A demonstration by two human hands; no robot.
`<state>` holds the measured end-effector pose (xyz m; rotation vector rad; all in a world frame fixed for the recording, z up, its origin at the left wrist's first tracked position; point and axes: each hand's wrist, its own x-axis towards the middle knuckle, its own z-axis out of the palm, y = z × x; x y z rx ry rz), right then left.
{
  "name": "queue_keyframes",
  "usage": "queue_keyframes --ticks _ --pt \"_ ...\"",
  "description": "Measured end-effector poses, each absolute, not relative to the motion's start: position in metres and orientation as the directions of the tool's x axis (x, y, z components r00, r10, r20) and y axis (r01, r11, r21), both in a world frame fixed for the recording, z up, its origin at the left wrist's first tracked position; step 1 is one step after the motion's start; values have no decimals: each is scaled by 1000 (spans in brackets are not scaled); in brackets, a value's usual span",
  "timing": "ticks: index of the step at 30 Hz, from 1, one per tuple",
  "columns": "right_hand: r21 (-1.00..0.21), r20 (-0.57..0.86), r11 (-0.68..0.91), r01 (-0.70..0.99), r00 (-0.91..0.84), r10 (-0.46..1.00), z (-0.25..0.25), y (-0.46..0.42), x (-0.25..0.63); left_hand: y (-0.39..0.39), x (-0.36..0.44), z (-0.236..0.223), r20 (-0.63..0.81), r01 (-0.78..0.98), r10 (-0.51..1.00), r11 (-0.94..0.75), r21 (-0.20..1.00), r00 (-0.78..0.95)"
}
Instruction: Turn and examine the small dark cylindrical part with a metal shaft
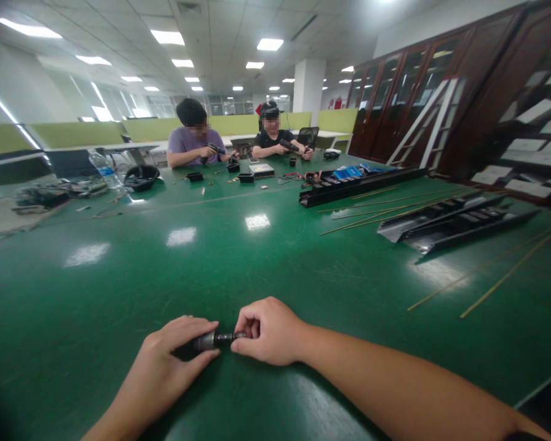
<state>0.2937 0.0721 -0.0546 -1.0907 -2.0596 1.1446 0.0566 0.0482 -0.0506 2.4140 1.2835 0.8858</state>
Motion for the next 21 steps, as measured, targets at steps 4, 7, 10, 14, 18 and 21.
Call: queue_keyframes --ticks 4,7,10,14,18,21 --pt "-866 74 317 385 -530 845 -54 72 294 47 56 -50 393 659 818 -573 487 420" --pt "-867 80 320 382 -527 846 -54 72 294 47 56 -49 392 653 818 -573 496 420" --pt "-868 81 320 379 -527 846 -54 72 294 48 56 -49 392 652 819 -572 497 419" --pt "-868 80 319 380 -526 847 -54 72 294 48 54 -51 398 657 818 -573 491 415" --pt "-871 80 315 377 -524 848 -55 72 294 47 53 -52 390 660 820 -569 490 418" --pt "-870 82 317 378 -523 849 -55 72 294 47 53 -53 390 662 823 -566 492 414"
